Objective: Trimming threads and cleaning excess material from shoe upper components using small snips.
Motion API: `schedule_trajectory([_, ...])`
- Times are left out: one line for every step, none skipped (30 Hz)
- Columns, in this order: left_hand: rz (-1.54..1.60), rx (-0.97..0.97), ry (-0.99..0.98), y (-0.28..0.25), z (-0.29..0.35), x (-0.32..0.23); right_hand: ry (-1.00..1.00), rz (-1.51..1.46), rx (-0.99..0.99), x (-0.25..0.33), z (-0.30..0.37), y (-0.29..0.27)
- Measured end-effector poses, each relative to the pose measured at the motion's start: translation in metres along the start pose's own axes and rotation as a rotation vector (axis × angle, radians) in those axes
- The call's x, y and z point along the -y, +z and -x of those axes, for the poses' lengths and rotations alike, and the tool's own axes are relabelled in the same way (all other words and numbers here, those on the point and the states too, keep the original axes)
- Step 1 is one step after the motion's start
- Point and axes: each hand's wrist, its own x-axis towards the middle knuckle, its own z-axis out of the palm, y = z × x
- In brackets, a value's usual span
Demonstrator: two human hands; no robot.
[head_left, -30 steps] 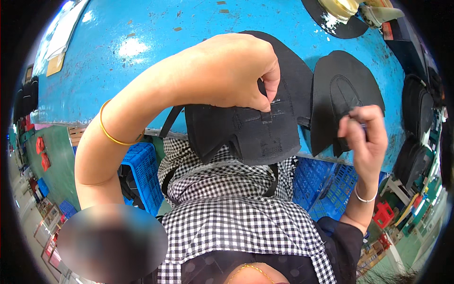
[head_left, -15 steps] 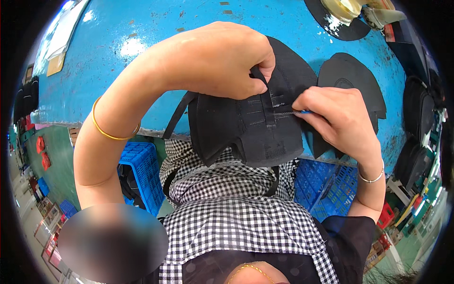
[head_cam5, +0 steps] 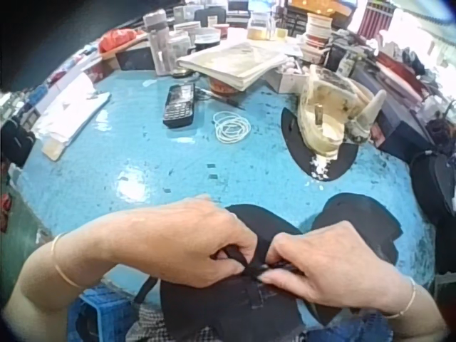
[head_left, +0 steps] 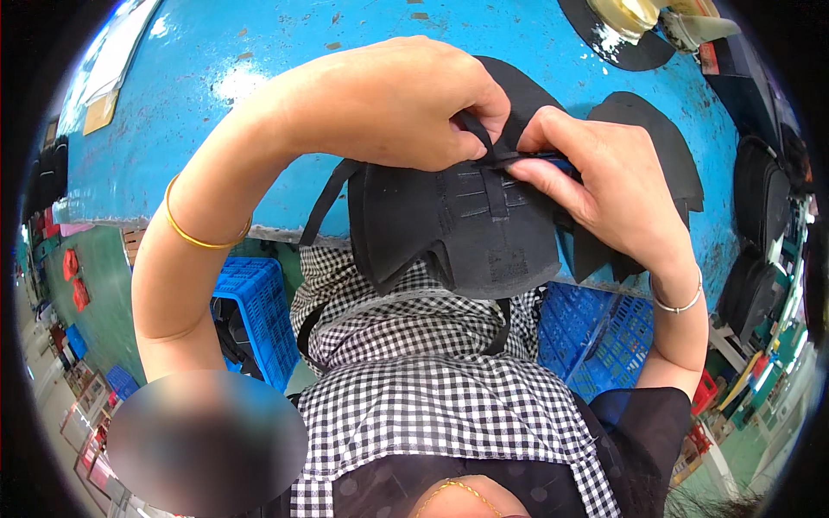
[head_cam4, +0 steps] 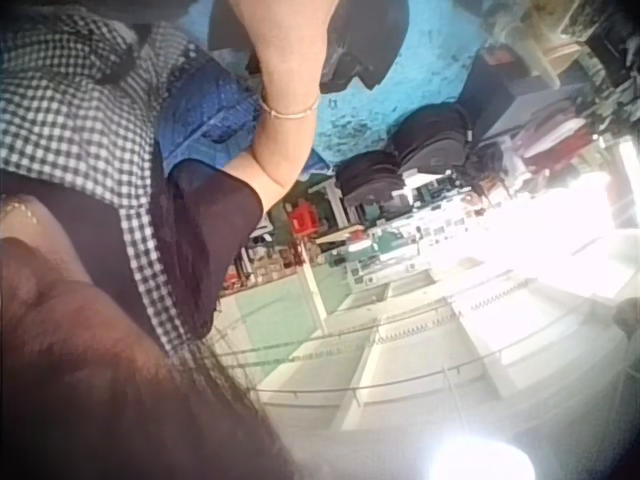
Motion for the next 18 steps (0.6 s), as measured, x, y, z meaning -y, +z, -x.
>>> schedule_trajectory([0.014,-0.002,-0.018,-0.002,0.0,-0.002,0.033,0.037,0.039,-0.003,0.0,-0.001])
schedule_trajectory([0.029,-0.003,-0.035,-0.003,0.0,-0.003,0.034,0.039,0.04,-0.004,0.002,-0.001])
schedule_trajectory([0.03,-0.007,-0.039,-0.001,0.001,0.001,0.052,0.0,-0.009,-0.004,0.005,0.0])
schedule_trajectory([0.154,-0.124,-0.036,0.003,0.002,0.008,0.071,-0.039,-0.057,-0.003,0.007,0.0])
schedule_trajectory([0.279,-0.241,-0.033,0.005,0.004,0.013,0.057,-0.092,-0.152,0.004,0.008,-0.001])
schedule_trajectory([0.323,-0.266,-0.152,-0.002,0.009,0.014,0.05,-0.102,-0.147,0.012,0.007,0.0])
schedule_trajectory([0.631,-0.276,-0.207,-0.004,0.013,0.018,0.008,-0.04,-0.116,0.025,0.008,-0.002])
schedule_trajectory([0.94,-0.283,-0.262,-0.006,0.017,0.023,-0.034,0.021,-0.084,0.037,0.009,-0.002])
schedule_trajectory([1.047,-0.266,-0.292,-0.022,0.018,0.015,-0.082,0.147,-0.095,0.045,0.014,0.006])
schedule_trajectory([1.046,-0.264,-0.287,-0.022,0.021,0.017,-0.049,0.21,-0.053,0.057,0.017,0.019])
schedule_trajectory([0.975,-0.378,-0.225,-0.02,0.023,0.02,-0.039,0.355,-0.022,0.069,0.02,0.025])
schedule_trajectory([0.903,-0.489,-0.164,-0.02,0.022,0.017,-0.026,0.498,0.012,0.076,0.022,0.032])
schedule_trajectory([0.729,-0.525,-0.216,-0.029,0.025,0.008,-0.013,0.576,-0.043,0.076,0.023,0.041])
schedule_trajectory([0.729,-0.521,-0.21,-0.034,0.026,0.007,-0.007,0.578,-0.044,0.075,0.023,0.041])
schedule_trajectory([0.675,-0.55,-0.177,-0.037,0.031,0.008,-0.023,0.546,-0.102,0.071,0.021,0.042])
schedule_trajectory([0.622,-0.578,-0.142,-0.041,0.034,0.007,-0.037,0.514,-0.16,0.066,0.018,0.044])
schedule_trajectory([0.643,-0.59,-0.136,-0.042,0.035,0.003,-0.061,0.343,-0.3,0.052,0.013,0.046])
schedule_trajectory([0.638,-0.597,-0.146,-0.039,0.038,-0.002,0.019,-0.003,-0.249,0.041,0.01,0.029])
